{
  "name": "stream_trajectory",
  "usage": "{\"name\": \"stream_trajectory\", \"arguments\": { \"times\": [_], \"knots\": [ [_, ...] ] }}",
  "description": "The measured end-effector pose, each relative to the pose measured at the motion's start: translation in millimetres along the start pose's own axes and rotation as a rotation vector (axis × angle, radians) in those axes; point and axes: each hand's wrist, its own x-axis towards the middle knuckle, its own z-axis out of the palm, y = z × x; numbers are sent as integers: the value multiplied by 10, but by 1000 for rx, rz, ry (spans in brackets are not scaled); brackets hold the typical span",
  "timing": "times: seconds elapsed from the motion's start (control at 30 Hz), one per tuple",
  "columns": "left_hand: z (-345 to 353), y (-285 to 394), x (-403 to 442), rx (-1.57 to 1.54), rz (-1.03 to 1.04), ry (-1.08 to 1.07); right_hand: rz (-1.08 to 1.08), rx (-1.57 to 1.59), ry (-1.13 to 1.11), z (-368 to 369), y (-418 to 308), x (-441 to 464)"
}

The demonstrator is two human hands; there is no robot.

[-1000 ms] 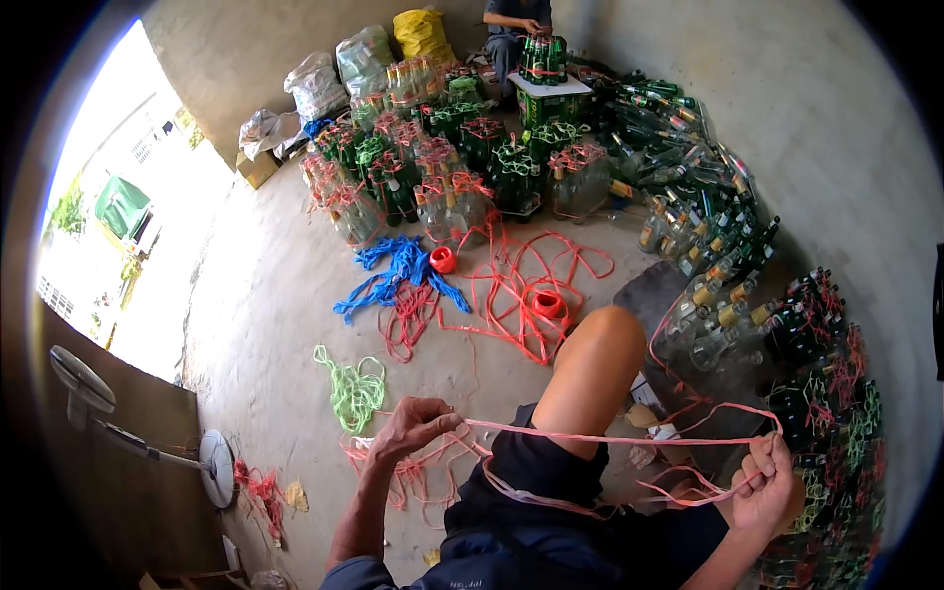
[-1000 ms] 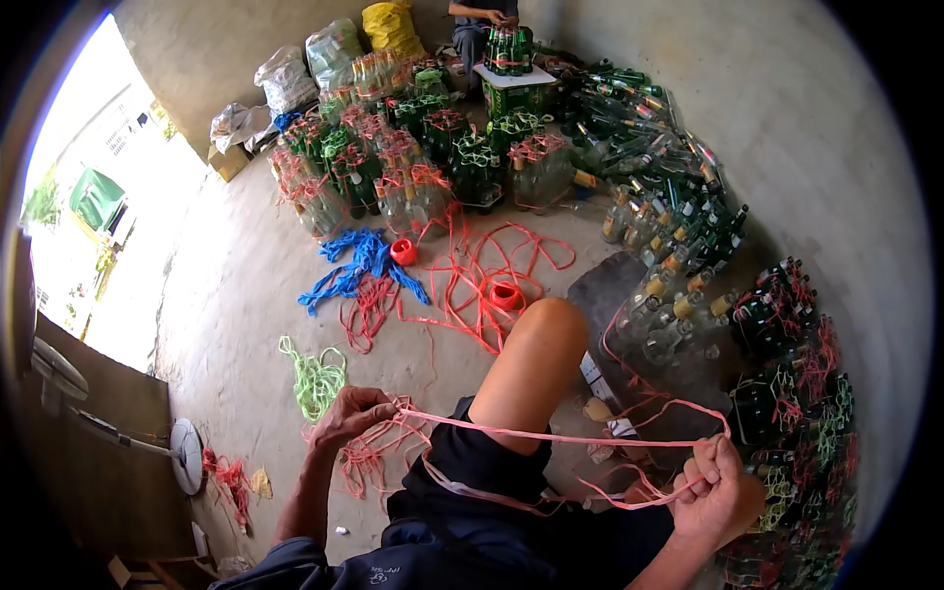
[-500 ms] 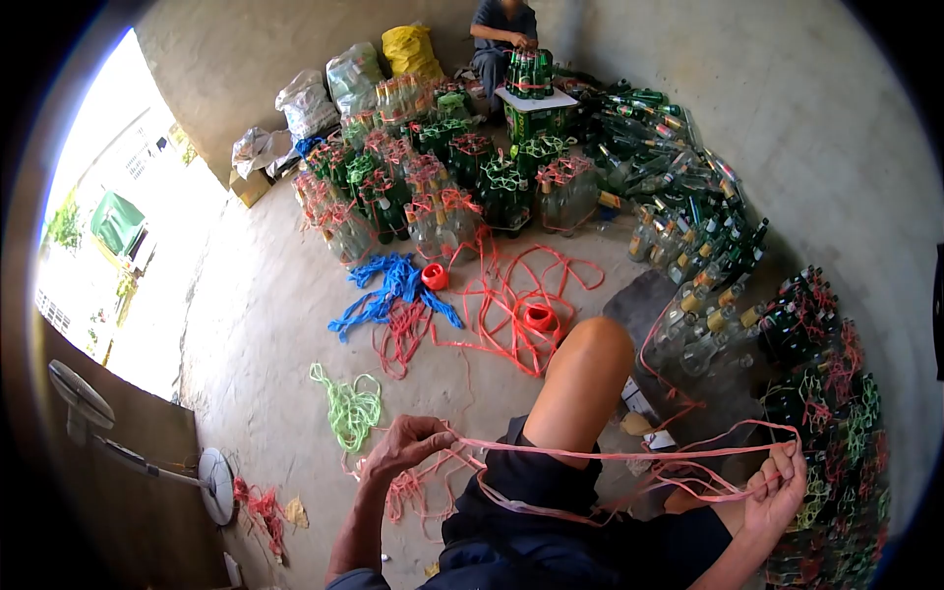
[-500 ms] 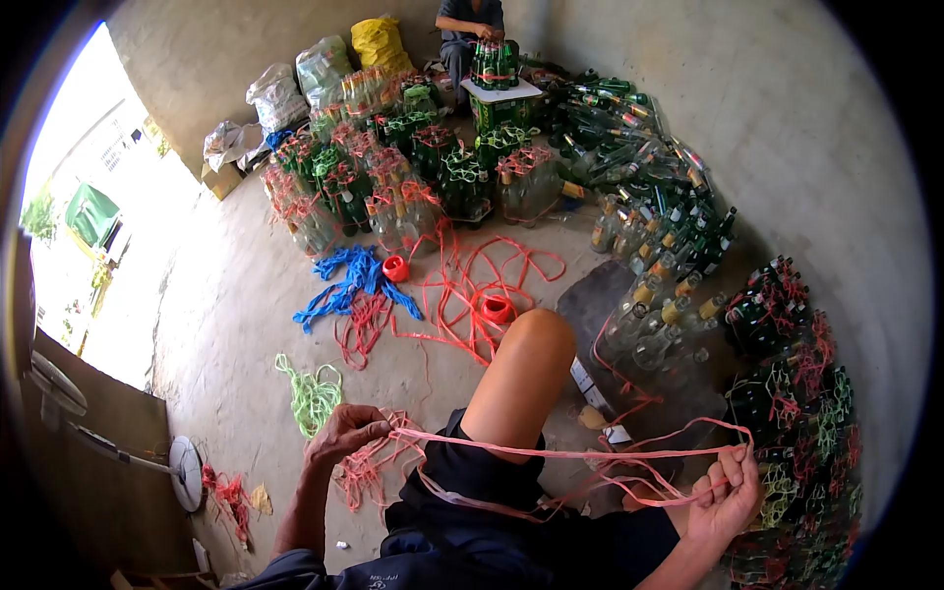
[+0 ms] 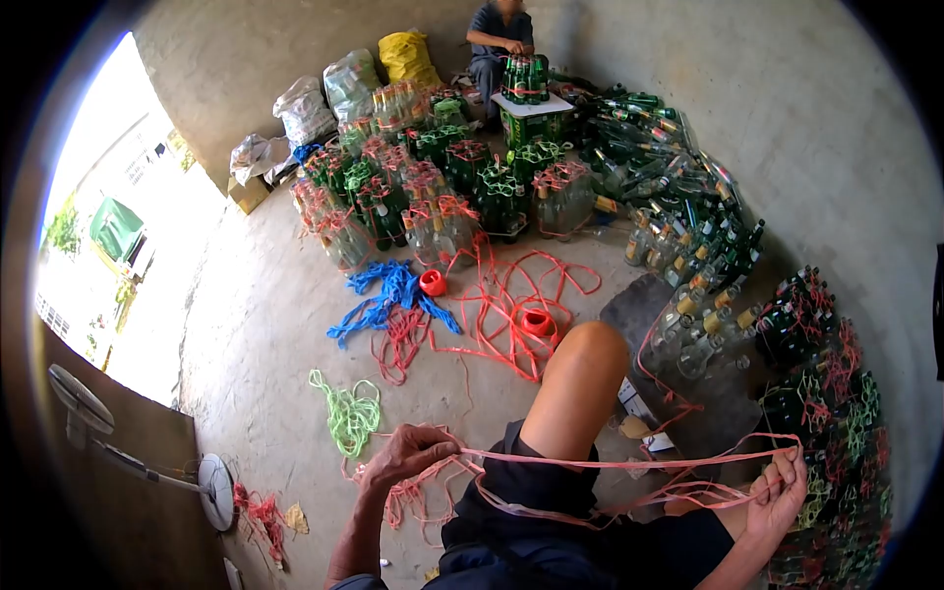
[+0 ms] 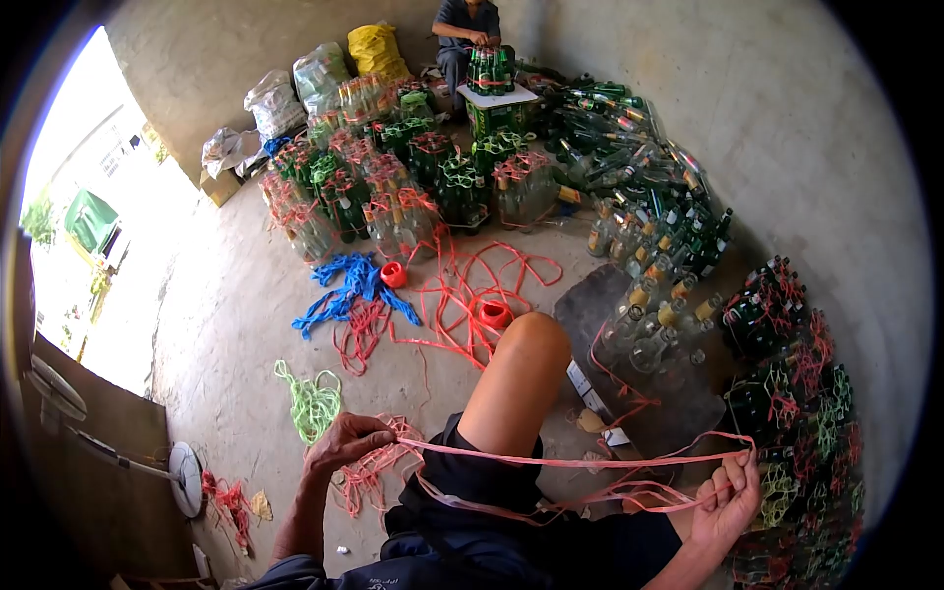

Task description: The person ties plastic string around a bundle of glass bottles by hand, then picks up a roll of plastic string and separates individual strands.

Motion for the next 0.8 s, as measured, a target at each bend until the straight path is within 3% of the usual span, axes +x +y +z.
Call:
{"name": "stream_trajectory", "arguments": {
  "times": [0.27,0.57,0.8],
  "knots": [
    [-9,98,31,15,6,-37,-8,-1,-14,-204,-58,43],
    [-64,79,18,1,-17,-15,-159,-12,75,-390,-244,64],
    [-22,125,26,-45,15,51,-170,-71,-30,-449,-346,-2]
  ]
}}
